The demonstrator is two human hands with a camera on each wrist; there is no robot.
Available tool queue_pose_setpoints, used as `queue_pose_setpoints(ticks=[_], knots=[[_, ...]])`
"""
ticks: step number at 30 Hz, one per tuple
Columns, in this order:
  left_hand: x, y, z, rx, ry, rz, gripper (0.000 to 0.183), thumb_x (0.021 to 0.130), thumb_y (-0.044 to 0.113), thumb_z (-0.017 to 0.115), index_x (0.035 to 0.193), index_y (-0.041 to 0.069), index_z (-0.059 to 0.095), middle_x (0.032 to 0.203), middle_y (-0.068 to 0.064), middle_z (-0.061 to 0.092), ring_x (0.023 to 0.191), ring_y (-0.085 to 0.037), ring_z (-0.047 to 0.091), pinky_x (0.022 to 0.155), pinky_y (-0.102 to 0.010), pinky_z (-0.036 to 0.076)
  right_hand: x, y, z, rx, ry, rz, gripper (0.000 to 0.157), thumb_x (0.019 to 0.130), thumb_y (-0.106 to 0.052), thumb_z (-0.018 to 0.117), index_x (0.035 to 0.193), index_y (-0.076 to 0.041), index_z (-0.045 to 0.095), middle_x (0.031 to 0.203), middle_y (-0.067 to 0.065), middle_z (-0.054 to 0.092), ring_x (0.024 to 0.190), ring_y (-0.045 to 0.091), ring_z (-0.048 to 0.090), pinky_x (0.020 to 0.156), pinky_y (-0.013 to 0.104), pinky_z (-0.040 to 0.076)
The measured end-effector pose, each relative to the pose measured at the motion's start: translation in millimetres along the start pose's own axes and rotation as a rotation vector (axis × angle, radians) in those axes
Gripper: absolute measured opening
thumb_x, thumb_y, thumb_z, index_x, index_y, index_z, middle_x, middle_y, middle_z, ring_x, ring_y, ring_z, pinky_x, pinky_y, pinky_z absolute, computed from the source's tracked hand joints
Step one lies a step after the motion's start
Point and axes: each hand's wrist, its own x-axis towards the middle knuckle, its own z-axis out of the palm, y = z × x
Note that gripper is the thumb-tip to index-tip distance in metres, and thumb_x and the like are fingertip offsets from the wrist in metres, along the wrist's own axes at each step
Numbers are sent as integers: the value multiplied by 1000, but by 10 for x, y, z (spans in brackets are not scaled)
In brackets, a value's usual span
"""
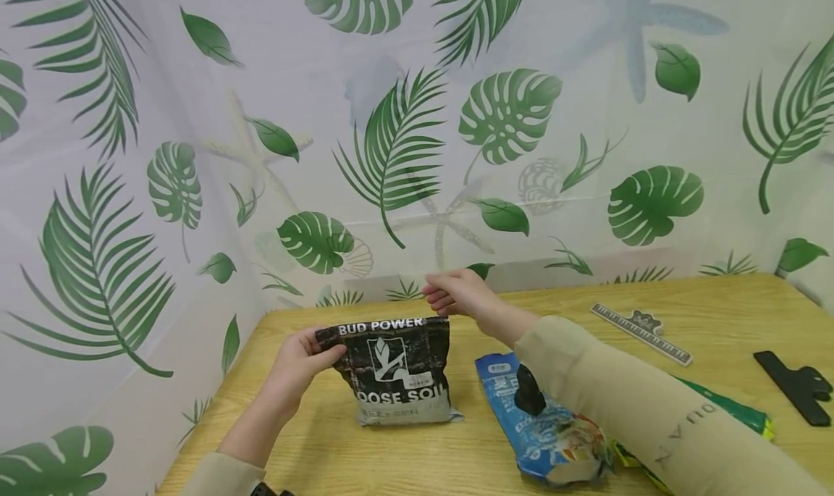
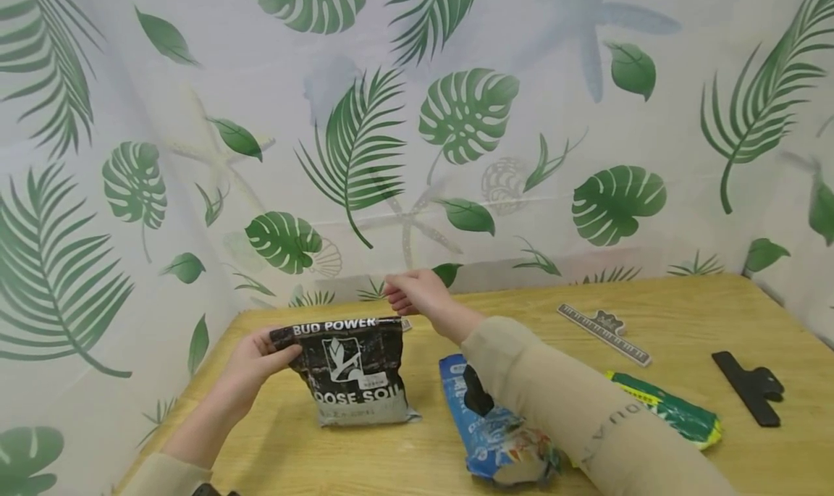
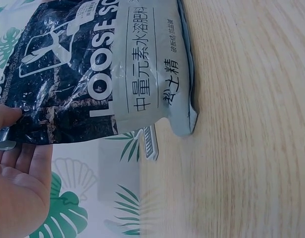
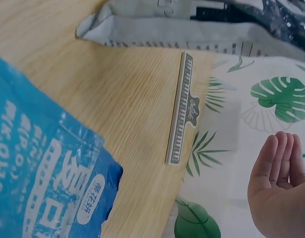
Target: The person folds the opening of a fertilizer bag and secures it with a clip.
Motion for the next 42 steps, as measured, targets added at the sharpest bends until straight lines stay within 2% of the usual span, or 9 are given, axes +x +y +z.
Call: queue_pose_setpoints(ticks=[8, 15, 18, 21, 24, 27, 35, 38, 42], knots=[[-2, -29, -5, -18, -4, -4, 21, 102, 4, 67, 120, -7, 70, 87, 5, 78, 83, -5, 72, 101, -35, 56, 102, 94, -50, -60, 31, 17, 42, 112, -28, 56, 128, 9, 69, 100, 6, 71, 80, 10, 66, 91, 32, 63], [1, -36, -13, -26, 8, -5, 20, 103, 3, 66, 119, -7, 69, 87, 6, 77, 84, -4, 72, 97, -30, 55, 246, 150, -59, -66, 52, 19, 41, 110, -26, 59, 131, 9, 68, 117, 20, 73, 84, 11, 68, 90, 32, 63], [4, -38, -18, -30, 7, -4, 20, 103, 4, 67, 119, -7, 70, 87, 6, 78, 83, -4, 72, 97, -30, 55, 269, 151, -53, -80, 51, 20, 40, 109, -24, 61, 131, 9, 68, 122, 23, 72, 87, 14, 69, 90, 32, 63], [7, -43, -27, -28, 9, 3, 21, 102, 3, 67, 120, -8, 70, 88, 5, 79, 83, -4, 73, 97, -29, 55, 292, 154, -44, -99, 44, 19, 39, 108, -22, 62, 131, 9, 67, 126, 26, 70, 96, 23, 72, 95, 37, 63], [5, -50, -34, -32, 11, 6, 21, 102, 3, 67, 120, -8, 70, 88, 5, 79, 83, -4, 73, 95, -27, 55, 324, 170, -36, -110, 43, 20, 38, 108, -20, 62, 132, 9, 66, 127, 26, 70, 104, 30, 72, 103, 44, 60], [0, -53, -36, -37, 9, 2, 20, 102, 2, 66, 120, -7, 70, 87, 6, 78, 83, -4, 73, 92, -25, 56, 355, 191, -31, -110, 47, 25, 37, 107, -19, 63, 132, 9, 66, 122, 23, 70, 106, 31, 71, 108, 48, 57], [-13, -21, -31, -23, 8, 9, 20, 102, 3, 67, 119, -7, 69, 87, 5, 77, 83, -5, 72, 93, -27, 55, 408, 270, -39, -104, 68, 37, 34, 106, -17, 64, 128, 9, 67, 111, 16, 69, 111, 36, 68, 108, 48, 57], [-12, -12, -27, -25, 0, 6, 20, 102, 4, 67, 119, -7, 70, 87, 5, 77, 83, -5, 72, 93, -27, 56, 422, 310, -37, -113, 61, 62, 33, 106, -17, 64, 127, 8, 67, 108, 13, 67, 105, 30, 68, 107, 47, 57], [-10, -11, -25, -27, -5, 8, 20, 103, 4, 67, 119, -7, 70, 87, 5, 77, 83, -5, 72, 92, -27, 56, 431, 358, -29, -158, 25, 78, 33, 105, -16, 66, 128, 9, 68, 111, 15, 69, 102, 26, 68, 106, 45, 58]])
